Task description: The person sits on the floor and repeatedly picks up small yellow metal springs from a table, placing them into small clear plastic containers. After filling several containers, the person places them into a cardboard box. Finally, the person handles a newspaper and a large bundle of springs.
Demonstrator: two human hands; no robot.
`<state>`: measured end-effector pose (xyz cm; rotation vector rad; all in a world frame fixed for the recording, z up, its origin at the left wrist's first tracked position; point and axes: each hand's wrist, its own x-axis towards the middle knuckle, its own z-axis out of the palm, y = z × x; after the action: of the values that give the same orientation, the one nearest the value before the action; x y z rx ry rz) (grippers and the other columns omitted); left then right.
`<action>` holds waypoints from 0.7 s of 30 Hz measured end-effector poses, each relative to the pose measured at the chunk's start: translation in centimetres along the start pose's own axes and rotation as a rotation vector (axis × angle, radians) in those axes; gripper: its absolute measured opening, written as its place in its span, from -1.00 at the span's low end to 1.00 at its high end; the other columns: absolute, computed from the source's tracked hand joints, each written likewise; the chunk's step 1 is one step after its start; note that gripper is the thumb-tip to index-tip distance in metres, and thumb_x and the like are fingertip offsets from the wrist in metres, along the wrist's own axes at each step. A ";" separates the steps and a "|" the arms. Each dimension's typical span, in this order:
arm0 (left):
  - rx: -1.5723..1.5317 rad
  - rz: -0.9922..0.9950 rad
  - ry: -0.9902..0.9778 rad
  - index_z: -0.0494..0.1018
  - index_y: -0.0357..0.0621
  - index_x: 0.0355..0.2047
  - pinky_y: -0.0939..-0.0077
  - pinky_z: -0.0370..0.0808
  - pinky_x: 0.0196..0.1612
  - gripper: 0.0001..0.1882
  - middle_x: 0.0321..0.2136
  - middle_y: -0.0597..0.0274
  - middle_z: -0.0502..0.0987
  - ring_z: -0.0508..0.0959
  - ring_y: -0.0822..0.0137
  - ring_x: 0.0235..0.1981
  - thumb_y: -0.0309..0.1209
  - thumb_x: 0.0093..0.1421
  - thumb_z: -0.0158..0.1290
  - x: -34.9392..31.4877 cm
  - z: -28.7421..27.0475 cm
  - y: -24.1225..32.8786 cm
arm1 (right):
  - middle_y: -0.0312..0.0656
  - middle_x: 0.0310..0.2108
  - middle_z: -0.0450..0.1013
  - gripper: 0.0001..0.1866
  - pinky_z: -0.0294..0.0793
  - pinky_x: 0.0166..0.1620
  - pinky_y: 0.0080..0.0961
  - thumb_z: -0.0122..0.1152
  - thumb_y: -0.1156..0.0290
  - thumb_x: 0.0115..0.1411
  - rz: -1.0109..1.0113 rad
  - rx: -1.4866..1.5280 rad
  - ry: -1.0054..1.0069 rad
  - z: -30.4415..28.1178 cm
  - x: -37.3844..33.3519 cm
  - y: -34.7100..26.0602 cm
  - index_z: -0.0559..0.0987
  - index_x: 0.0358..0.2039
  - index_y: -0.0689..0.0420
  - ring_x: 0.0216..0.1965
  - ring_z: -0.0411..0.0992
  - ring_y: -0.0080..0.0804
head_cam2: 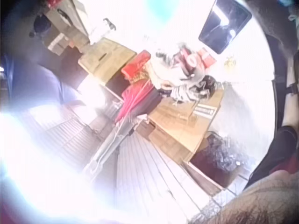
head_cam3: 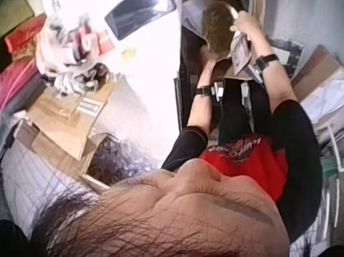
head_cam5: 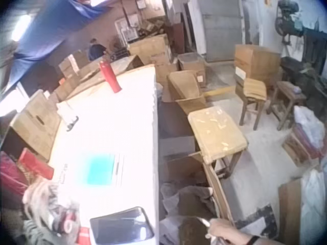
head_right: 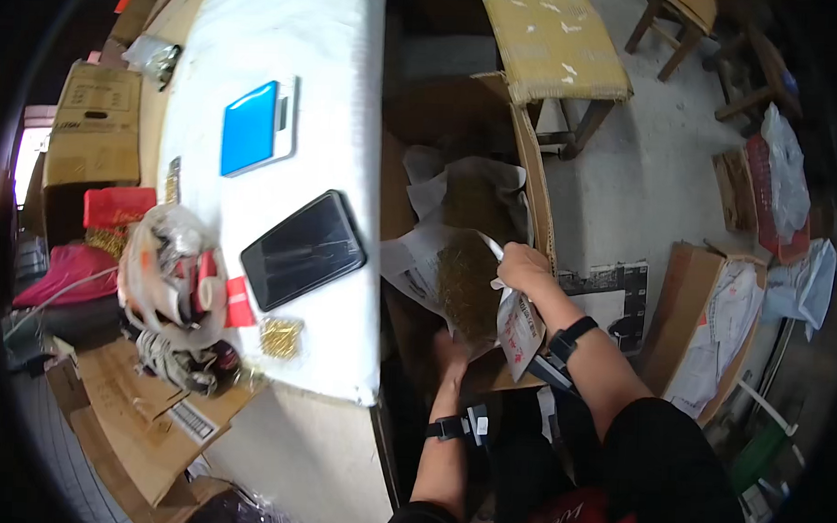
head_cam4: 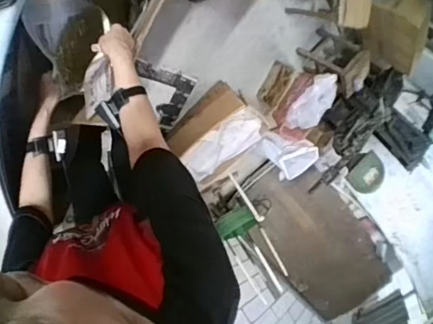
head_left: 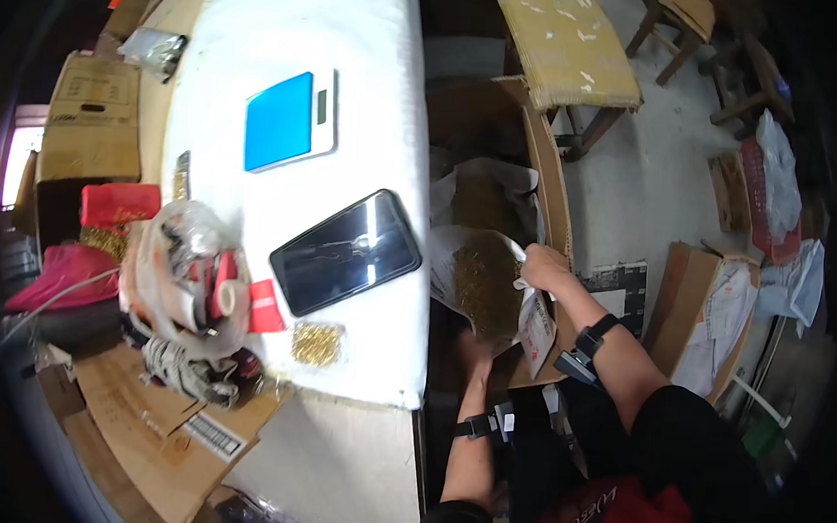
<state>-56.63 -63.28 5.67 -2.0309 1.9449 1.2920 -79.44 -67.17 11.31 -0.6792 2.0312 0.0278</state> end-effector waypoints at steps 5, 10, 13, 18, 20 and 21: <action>-0.031 0.239 -0.069 0.43 -0.35 -0.38 -0.01 0.41 -0.34 -0.82 -0.55 -0.26 0.48 0.51 -0.23 -0.40 -0.48 0.08 -0.09 -7.0 -7.8 9.5 | 0.06 -0.32 0.52 -0.74 0.45 -0.21 -0.30 0.13 0.45 -0.01 -0.194 0.164 0.029 -5.0 -5.8 3.7 0.58 -0.28 0.26 -0.29 0.51 -0.13; -0.027 0.389 -0.120 0.38 -0.32 -0.37 -0.05 0.41 -0.36 -0.87 -0.57 -0.29 0.46 0.49 -0.24 -0.45 -0.54 0.05 -0.08 -14.6 -11.3 15.9 | -0.40 -0.49 0.44 -0.79 0.39 -0.41 -0.55 0.04 0.52 0.03 -0.474 0.482 0.028 -13.2 -17.2 7.6 0.55 -0.31 0.26 -0.46 0.34 -0.62; -0.156 0.481 -0.197 0.37 -0.38 -0.40 -0.05 0.38 -0.34 -0.85 -0.59 -0.32 0.43 0.48 -0.25 -0.43 -0.48 0.12 -0.06 -18.3 -13.4 18.4 | -0.36 -0.47 0.46 -0.75 0.37 -0.42 -0.67 -0.03 0.56 0.01 -0.506 0.573 0.014 -18.5 -22.9 10.8 0.55 -0.29 0.26 -0.47 0.37 -0.68; -0.374 0.579 -0.411 0.41 -0.34 -0.31 0.09 0.41 -0.36 -0.75 -0.54 -0.25 0.45 0.43 -0.27 -0.41 -0.35 0.25 -0.11 -24.6 -17.6 20.7 | -0.31 -0.47 0.48 -0.74 0.39 -0.43 -0.70 -0.03 0.63 -0.08 -0.471 0.803 0.139 -23.5 -29.9 11.0 0.55 -0.34 0.28 -0.50 0.42 -0.63; -0.493 0.697 -0.314 0.43 -0.32 -0.22 0.18 0.42 -0.39 -0.73 -0.56 -0.17 0.47 0.47 -0.17 -0.52 -0.33 0.27 -0.11 -27.2 -18.7 19.6 | -0.30 -0.47 0.48 -0.75 0.40 -0.42 -0.71 -0.02 0.63 -0.09 -0.536 0.809 0.086 -24.8 -32.1 10.6 0.56 -0.36 0.28 -0.50 0.42 -0.62; -0.521 0.623 -0.339 0.43 -0.32 -0.22 0.19 0.42 -0.36 -0.72 -0.53 -0.19 0.47 0.47 -0.17 -0.48 -0.33 0.27 -0.12 -28.8 -19.8 19.0 | -0.28 -0.44 0.50 -0.72 0.42 -0.38 -0.71 0.02 0.61 -0.13 -0.582 0.709 -0.002 -25.5 -33.0 9.7 0.56 -0.34 0.32 -0.46 0.45 -0.61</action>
<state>-58.39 -55.07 44.56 -1.2046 2.3179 2.2948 -91.44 -51.35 49.20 -0.7624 1.6046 -0.9765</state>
